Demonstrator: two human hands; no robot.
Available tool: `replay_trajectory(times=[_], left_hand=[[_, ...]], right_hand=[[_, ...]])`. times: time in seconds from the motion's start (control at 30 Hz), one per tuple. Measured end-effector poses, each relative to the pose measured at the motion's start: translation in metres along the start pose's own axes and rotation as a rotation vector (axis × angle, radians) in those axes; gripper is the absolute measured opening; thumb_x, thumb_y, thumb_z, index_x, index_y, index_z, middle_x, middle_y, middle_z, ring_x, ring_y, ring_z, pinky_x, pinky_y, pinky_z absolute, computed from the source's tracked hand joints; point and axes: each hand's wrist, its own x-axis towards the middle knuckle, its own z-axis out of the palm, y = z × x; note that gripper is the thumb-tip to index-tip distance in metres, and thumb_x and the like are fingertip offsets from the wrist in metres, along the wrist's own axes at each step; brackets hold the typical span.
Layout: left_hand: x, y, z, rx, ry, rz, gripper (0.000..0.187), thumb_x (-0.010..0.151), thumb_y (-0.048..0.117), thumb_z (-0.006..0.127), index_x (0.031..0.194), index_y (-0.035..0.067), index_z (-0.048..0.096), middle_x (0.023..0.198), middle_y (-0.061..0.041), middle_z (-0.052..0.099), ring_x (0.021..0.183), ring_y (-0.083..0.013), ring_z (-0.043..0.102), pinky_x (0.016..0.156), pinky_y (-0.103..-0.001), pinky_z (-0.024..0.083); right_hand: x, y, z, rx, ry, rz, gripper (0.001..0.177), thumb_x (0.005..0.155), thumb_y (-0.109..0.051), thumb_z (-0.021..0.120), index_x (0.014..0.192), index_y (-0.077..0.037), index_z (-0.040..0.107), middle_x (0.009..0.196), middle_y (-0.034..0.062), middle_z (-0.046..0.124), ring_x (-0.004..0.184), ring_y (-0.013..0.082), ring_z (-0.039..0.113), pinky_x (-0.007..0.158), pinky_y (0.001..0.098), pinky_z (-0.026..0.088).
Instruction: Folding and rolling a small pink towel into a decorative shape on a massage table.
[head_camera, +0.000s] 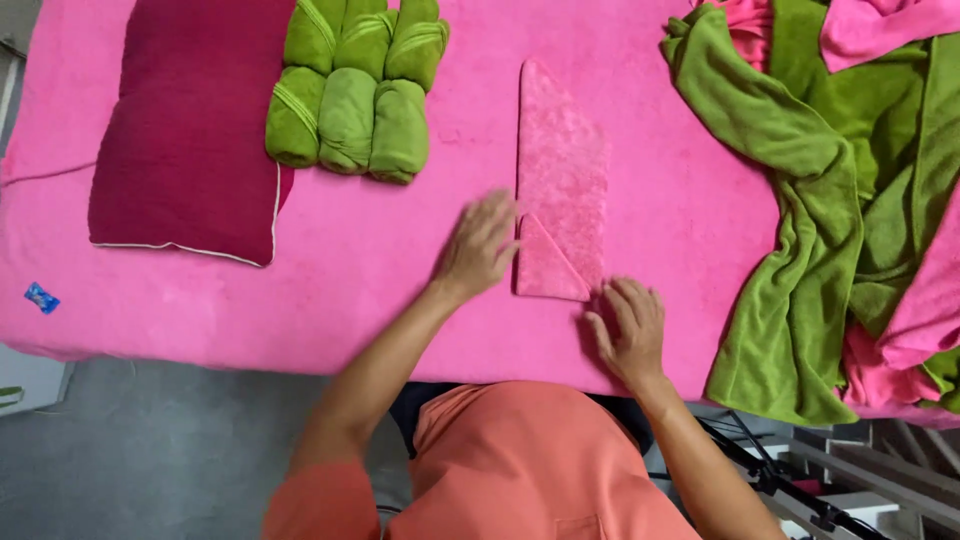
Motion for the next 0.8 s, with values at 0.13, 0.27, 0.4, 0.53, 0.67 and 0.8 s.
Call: replay_trajectory(times=[0.13,0.27,0.4,0.53,0.67,0.8], left_hand=[[-0.009,0.011,0.022,-0.109,0.033,0.311,0.042,0.101,0.024,0.066,0.139,0.007,0.065,0.149,-0.016,0.06,0.141,-0.0368,0.056,0.117,-0.056,0.04],[-0.018,0.001,0.042,-0.105,-0.138,0.219,0.052,0.105,0.035,0.059,0.152,0.015,0.055,0.158,-0.011,0.055,0.147,-0.0308,0.052,0.121,-0.057,0.036],[-0.014,0.007,0.014,-0.136,-0.27,0.195,0.057,0.108,0.052,0.049,0.157,0.024,0.049,0.166,-0.01,0.046,0.156,-0.0317,0.041,0.126,-0.061,0.028],[-0.005,0.015,-0.014,-0.141,-0.496,0.244,0.104,0.08,0.079,0.066,0.165,0.027,0.035,0.175,-0.022,0.022,0.163,-0.042,0.02,0.125,-0.076,0.017],[-0.009,0.013,0.005,-0.128,-0.48,0.192,0.073,0.101,0.071,0.046,0.163,0.032,0.039,0.176,-0.017,0.02,0.164,-0.0362,0.018,0.124,-0.076,0.014],[-0.01,0.012,0.01,-0.101,-0.486,0.186,0.069,0.103,0.056,0.057,0.165,0.034,0.035,0.176,-0.013,0.023,0.165,-0.0313,0.018,0.125,-0.072,0.01]], right_hand=[[0.026,-0.028,0.008,0.005,0.058,-0.125,0.042,0.087,-0.033,0.082,0.126,-0.021,0.073,0.128,0.0051,0.068,0.119,0.0297,0.065,0.099,0.0476,0.044],[0.037,-0.03,0.031,-0.085,-0.005,-0.249,0.043,0.085,-0.034,0.08,0.126,-0.028,0.072,0.127,-0.0016,0.07,0.119,0.0229,0.064,0.092,0.0425,0.039],[0.048,-0.023,0.034,-0.066,-0.059,-0.279,0.034,0.09,-0.027,0.071,0.124,-0.028,0.072,0.119,-0.0037,0.07,0.112,0.0207,0.065,0.087,0.0409,0.038],[0.072,-0.015,0.033,-0.002,-0.184,-0.249,0.02,0.091,-0.023,0.069,0.11,-0.025,0.074,0.106,-0.0057,0.07,0.102,0.0192,0.065,0.085,0.0413,0.039],[0.074,-0.015,0.033,-0.075,-0.266,-0.163,0.014,0.095,-0.027,0.068,0.108,-0.026,0.073,0.104,-0.0068,0.07,0.103,0.0183,0.066,0.092,0.0418,0.041],[0.052,-0.066,0.023,-0.175,0.039,-0.062,0.041,0.094,-0.019,0.068,0.135,-0.022,0.067,0.141,0.0075,0.062,0.133,0.0282,0.054,0.106,0.0479,0.03]])
